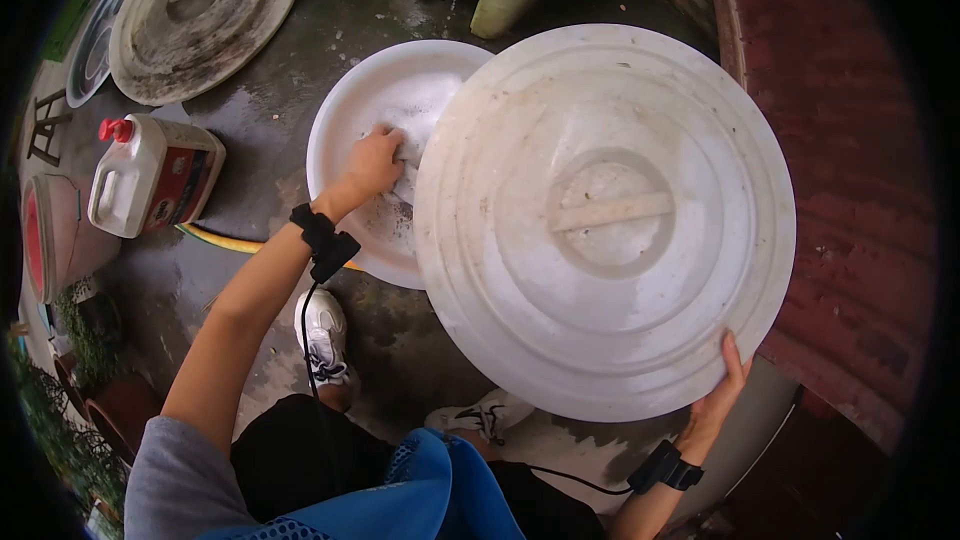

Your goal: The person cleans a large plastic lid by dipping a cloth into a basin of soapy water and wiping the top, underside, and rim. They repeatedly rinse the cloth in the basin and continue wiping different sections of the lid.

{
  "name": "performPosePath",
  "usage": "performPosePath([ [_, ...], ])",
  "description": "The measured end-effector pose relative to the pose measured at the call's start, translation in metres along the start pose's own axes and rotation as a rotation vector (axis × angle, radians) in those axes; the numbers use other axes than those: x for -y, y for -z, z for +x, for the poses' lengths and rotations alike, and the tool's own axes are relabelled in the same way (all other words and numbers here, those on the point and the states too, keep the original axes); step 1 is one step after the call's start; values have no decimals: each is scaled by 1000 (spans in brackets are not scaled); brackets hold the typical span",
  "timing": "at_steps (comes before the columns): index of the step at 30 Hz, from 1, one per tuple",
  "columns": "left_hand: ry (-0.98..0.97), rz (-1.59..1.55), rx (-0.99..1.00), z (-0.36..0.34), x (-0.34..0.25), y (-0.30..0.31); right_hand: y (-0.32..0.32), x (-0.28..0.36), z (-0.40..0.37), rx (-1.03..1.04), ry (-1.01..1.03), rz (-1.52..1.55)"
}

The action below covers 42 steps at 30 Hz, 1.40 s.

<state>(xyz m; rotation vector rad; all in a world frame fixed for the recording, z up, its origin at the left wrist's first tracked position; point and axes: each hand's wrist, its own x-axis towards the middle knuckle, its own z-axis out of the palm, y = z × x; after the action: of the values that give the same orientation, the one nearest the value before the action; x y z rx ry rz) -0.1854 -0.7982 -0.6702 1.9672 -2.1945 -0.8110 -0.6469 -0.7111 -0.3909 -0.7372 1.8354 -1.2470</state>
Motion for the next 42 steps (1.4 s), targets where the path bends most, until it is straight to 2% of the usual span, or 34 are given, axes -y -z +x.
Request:
performPosePath([
  [2, 160, -414, -198, -15, 0, 33, 2, -2, -1, -30, -18, -10],
  [3, 164, -409, -190, -21, -6, 47, 3, -3, 0, -46, -28, -18],
  [5, 98, -847, -194, -29, -24, 71, 4, -5, 2, -17, -58, 3],
  [9, -16, -763, -194, -9, -51, 71, 4, -5, 5, 37, -71, 35],
  [11, -392, -479, -413, 5, -53, 52, 3, -4, 5, 23, -55, 32],
  [14, -457, -348, -412, -16, -57, 39, 0, -1, 2, 9, -68, 48],
  [17, -397, -306, -344, -58, -72, 45, 2, -1, 2, -1, -118, 70],
  [20, -426, -356, -328, -73, -69, 38, 5, -2, 4, -7, -143, 59],
  [24, -396, -319, -301, -36, -55, 52, 10, -7, 5, 47, -166, 36],
  [26, -279, -237, -508, -4, -54, 62, 9, -12, 6, 43, -143, 44],
  [27, -278, -236, -510, 2, -58, 62, 7, -13, 6, 38, -123, 53],
  [29, -211, -479, -409, 10, -61, 62, 3, -14, 6, 20, -109, 70],
  [32, -246, -351, -433, -9, -66, 52, -10, -9, 1, -21, -72, 78],
  [37, -232, -459, -308, -79, -74, 37, -10, -10, 3, -49, -51, 53],
  [38, -299, -484, -249, -94, -78, 36, -9, -10, 3, -43, -64, 60],
  [39, -367, -508, -191, -100, -79, 36, -7, -9, 3, -36, -76, 67],
  [42, -377, -523, -185, -89, -74, 36, 0, -11, 8, 43, -110, 99],
])
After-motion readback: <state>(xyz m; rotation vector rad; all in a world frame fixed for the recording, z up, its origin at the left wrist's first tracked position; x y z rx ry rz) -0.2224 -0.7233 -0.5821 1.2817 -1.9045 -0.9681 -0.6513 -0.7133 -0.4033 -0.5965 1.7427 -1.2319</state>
